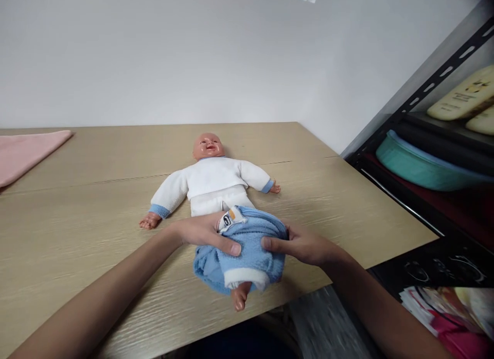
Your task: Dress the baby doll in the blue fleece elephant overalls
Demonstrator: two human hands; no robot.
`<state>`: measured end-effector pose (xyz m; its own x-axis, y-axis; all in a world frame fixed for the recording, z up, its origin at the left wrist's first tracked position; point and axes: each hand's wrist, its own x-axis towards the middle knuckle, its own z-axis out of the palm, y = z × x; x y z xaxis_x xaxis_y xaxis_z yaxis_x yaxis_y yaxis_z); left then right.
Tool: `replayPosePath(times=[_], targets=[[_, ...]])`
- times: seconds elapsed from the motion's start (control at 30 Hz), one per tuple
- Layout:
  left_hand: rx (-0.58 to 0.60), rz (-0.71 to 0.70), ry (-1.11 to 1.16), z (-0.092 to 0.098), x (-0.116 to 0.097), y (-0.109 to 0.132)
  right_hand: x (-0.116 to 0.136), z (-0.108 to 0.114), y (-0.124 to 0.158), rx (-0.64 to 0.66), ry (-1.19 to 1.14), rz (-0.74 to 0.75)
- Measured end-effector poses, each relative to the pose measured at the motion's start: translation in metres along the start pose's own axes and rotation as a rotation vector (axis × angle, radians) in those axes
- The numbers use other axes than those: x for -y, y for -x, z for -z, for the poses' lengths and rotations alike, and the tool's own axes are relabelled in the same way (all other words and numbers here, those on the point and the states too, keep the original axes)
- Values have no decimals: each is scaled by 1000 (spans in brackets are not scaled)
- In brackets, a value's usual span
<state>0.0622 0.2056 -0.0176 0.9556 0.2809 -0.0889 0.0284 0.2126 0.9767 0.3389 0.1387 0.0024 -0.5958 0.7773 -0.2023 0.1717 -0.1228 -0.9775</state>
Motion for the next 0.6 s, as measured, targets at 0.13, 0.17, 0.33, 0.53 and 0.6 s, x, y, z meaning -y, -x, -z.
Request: replayPosePath(times=[0.13, 0.17, 0.33, 0.53, 0.6], targets=[[-67, 16, 9, 4, 3, 1, -12, -18, -8, -208, -216, 0], [-92, 32, 11, 5, 4, 1, -15, -23, -11, -274, -247, 15], [-196, 19, 56, 2, 7, 0, -18, -37, -16, -393, -297, 46], [-275, -86, 153, -9, 8, -9, -16, -24, -1, -222, -327, -51], [-259, -65, 188, -9, 11, -9, -18, -23, 3, -195, -355, 1]])
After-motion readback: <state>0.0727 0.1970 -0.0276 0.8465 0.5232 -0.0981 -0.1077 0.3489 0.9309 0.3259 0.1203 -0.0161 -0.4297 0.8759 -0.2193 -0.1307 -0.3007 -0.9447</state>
